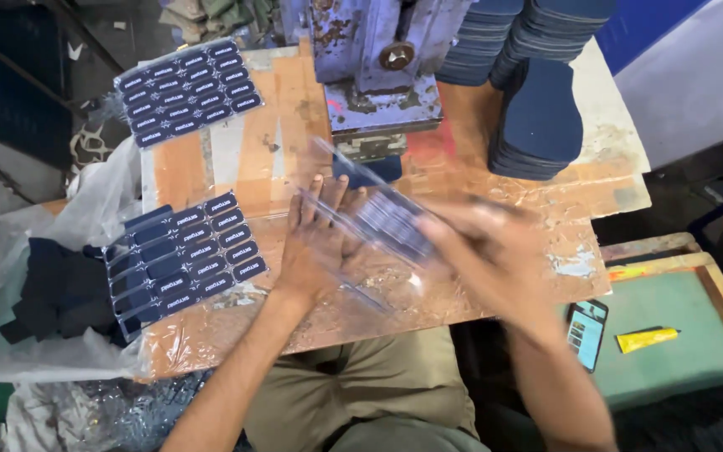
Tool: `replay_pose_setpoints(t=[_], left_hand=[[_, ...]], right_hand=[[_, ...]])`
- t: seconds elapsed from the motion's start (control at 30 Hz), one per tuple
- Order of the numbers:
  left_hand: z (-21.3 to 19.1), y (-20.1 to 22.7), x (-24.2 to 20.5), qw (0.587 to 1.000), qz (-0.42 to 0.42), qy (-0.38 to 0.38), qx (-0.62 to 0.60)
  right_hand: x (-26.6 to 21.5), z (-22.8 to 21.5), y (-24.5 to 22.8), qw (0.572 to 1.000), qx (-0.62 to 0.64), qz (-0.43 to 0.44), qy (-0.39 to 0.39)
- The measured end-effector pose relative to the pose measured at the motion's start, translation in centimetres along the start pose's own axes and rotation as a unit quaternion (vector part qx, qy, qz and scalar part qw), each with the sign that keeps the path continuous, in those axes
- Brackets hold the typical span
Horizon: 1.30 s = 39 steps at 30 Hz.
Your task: The person places a blue fabric item onto a plastic grid, then uses a press machine to attach a label. They repeat this process, stacking the finished items on the table.
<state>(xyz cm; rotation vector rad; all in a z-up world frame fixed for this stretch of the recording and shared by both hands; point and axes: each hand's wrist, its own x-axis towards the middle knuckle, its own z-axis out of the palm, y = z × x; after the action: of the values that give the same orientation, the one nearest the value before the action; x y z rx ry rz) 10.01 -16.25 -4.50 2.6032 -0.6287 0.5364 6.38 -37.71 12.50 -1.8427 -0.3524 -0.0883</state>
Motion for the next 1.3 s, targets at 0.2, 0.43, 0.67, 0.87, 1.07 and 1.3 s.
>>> replay_pose_setpoints(t=[0.2, 0.43, 0.67, 0.87, 1.07, 1.3], left_hand=[[-0.4, 0.9, -0.1, 0.982, -0.112, -0.142, -0.06], [-1.7, 1.3, 0.2, 0.996, -0.053, -0.039, -0.054], [-0.4, 0.5, -0.2, 0.997, -0.064, -0.043, -0.031], [-0.9, 0.1, 1.1, 0.986, -0.13, -0.035, -0.098], [-1.0, -0.2, 1.2, 0.988, -0.108, 0.034, -0.1], [-0.6, -0.3, 1.3, 0.991, -0.118, 0.002, -0.059]], right_hand=[[5.1, 4.9, 16.4, 0.969, 0.123, 0.174, -0.126], [5.2, 3.0, 20.2, 0.98, 0.123, 0.154, 0.018], [2.9, 2.4, 18.9, 0.977, 0.107, 0.179, 0.029], [5.2, 3.3, 18.7, 0.985, 0.077, 0.151, 0.011], [5.3, 4.1, 18.2, 0.988, 0.043, 0.145, -0.012], [5.2, 4.0, 17.2, 0.989, 0.026, 0.143, 0.005]])
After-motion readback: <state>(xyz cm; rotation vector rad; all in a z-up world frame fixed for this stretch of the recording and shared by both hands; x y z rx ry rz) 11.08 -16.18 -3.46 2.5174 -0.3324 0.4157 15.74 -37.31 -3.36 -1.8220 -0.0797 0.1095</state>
